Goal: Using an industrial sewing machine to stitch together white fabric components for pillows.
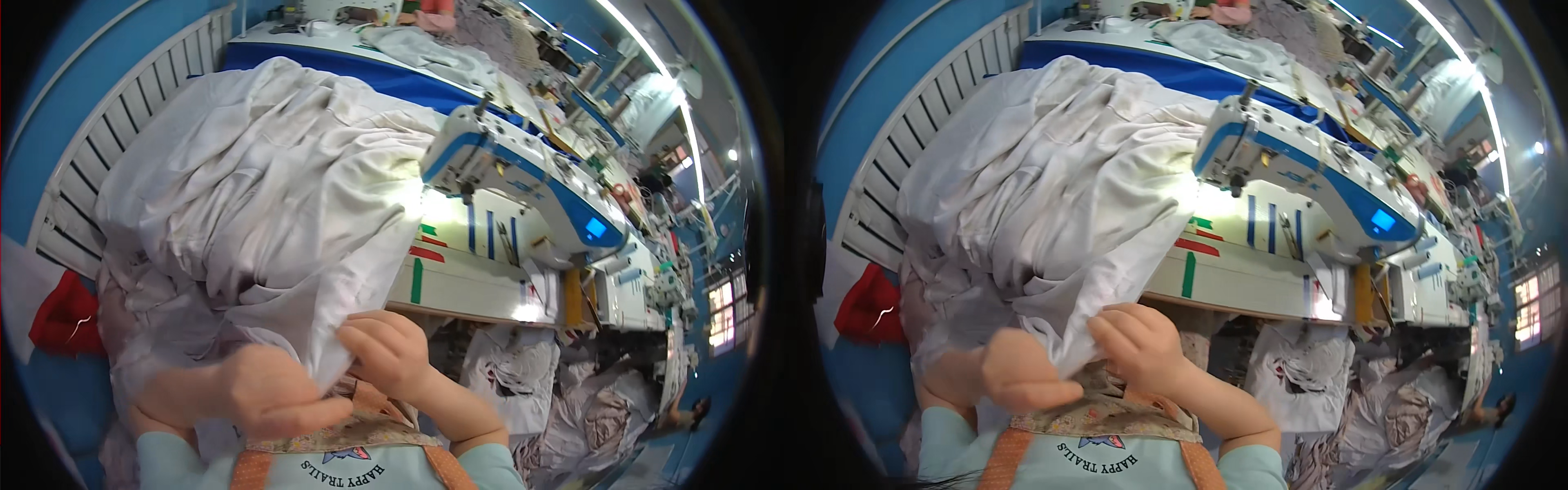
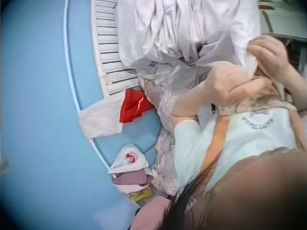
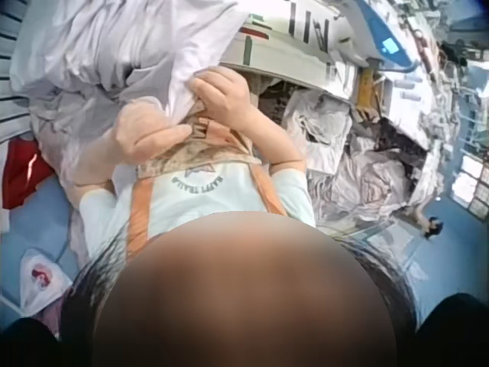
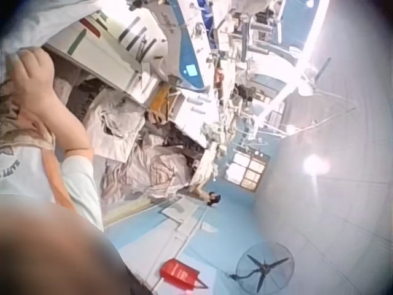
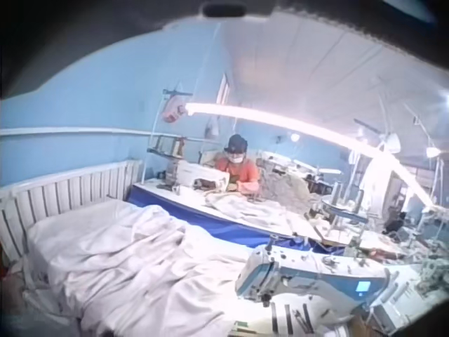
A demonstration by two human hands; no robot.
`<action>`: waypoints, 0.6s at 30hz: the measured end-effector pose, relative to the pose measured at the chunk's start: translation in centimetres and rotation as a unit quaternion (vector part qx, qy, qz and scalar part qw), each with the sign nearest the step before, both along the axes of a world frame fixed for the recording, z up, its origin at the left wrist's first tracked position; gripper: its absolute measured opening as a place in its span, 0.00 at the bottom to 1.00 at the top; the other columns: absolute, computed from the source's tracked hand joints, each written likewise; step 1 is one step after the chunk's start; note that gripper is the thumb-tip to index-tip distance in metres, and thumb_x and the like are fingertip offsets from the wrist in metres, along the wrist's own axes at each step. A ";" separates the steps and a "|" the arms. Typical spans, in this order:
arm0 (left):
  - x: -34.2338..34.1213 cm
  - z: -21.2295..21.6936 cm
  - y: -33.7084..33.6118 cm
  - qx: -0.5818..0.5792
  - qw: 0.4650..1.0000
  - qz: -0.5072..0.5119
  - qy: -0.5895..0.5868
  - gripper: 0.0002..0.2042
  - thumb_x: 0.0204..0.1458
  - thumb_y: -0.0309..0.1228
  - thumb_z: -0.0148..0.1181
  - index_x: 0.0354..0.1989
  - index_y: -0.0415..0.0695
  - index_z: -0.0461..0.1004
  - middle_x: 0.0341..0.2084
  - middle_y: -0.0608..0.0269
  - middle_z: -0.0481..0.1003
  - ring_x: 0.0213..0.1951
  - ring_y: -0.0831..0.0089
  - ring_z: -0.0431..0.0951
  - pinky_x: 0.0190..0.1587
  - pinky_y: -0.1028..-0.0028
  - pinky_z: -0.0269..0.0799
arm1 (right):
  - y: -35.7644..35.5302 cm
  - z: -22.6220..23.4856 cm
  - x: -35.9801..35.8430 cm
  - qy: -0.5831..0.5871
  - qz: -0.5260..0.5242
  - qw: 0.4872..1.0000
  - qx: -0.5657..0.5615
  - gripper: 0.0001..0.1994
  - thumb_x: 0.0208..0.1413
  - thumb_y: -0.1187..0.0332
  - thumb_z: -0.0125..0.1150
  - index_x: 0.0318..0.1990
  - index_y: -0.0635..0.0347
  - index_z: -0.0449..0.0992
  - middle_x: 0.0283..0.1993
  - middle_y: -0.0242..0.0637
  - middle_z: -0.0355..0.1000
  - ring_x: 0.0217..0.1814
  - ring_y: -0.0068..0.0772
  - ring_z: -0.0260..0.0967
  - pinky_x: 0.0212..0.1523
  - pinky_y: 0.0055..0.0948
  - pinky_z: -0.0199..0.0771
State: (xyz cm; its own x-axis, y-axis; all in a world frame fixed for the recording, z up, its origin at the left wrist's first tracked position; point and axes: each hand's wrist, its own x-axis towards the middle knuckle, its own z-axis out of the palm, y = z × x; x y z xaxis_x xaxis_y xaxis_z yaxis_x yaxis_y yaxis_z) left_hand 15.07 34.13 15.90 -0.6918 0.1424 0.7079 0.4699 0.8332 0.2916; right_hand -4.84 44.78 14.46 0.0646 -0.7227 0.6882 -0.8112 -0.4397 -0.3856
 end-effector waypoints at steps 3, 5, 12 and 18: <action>-2.8 -0.8 4.1 0.221 0.924 -0.224 -0.218 0.12 0.49 0.29 0.58 0.43 0.45 0.76 0.25 0.64 0.73 0.25 0.67 0.76 0.24 0.73 0.70 | 2.4 0.6 -0.4 -0.084 -0.098 0.992 -0.017 0.12 0.38 0.83 0.55 0.34 0.65 0.78 0.32 0.43 0.78 0.33 0.41 0.77 0.35 0.30 0.76; -6.6 -1.9 5.1 0.154 0.946 -0.175 -0.226 0.14 0.51 0.29 0.57 0.47 0.43 0.74 0.35 0.58 0.76 0.34 0.61 0.78 0.31 0.68 0.75 | 3.9 0.6 -1.4 -0.129 -0.169 0.977 0.012 0.13 0.40 0.85 0.53 0.34 0.65 0.78 0.32 0.43 0.78 0.33 0.40 0.77 0.36 0.29 0.76; -2.8 -7.2 -2.0 0.077 0.956 0.176 -0.221 0.11 0.46 0.32 0.63 0.38 0.41 0.79 0.32 0.52 0.79 0.33 0.56 0.80 0.38 0.64 0.75 | 8.4 -5.7 -0.3 -0.394 -0.170 0.886 0.175 0.15 0.47 0.86 0.49 0.38 0.65 0.79 0.36 0.40 0.78 0.38 0.31 0.76 0.41 0.25 0.72; -1.6 -5.0 -5.0 0.472 0.813 0.282 -0.189 0.10 0.43 0.22 0.63 0.37 0.38 0.77 0.21 0.62 0.73 0.25 0.81 0.73 0.30 0.81 0.67 | 9.0 -11.6 -0.6 -0.420 -0.204 0.842 0.271 0.09 0.53 0.80 0.54 0.40 0.64 0.79 0.36 0.42 0.77 0.37 0.35 0.75 0.39 0.28 0.72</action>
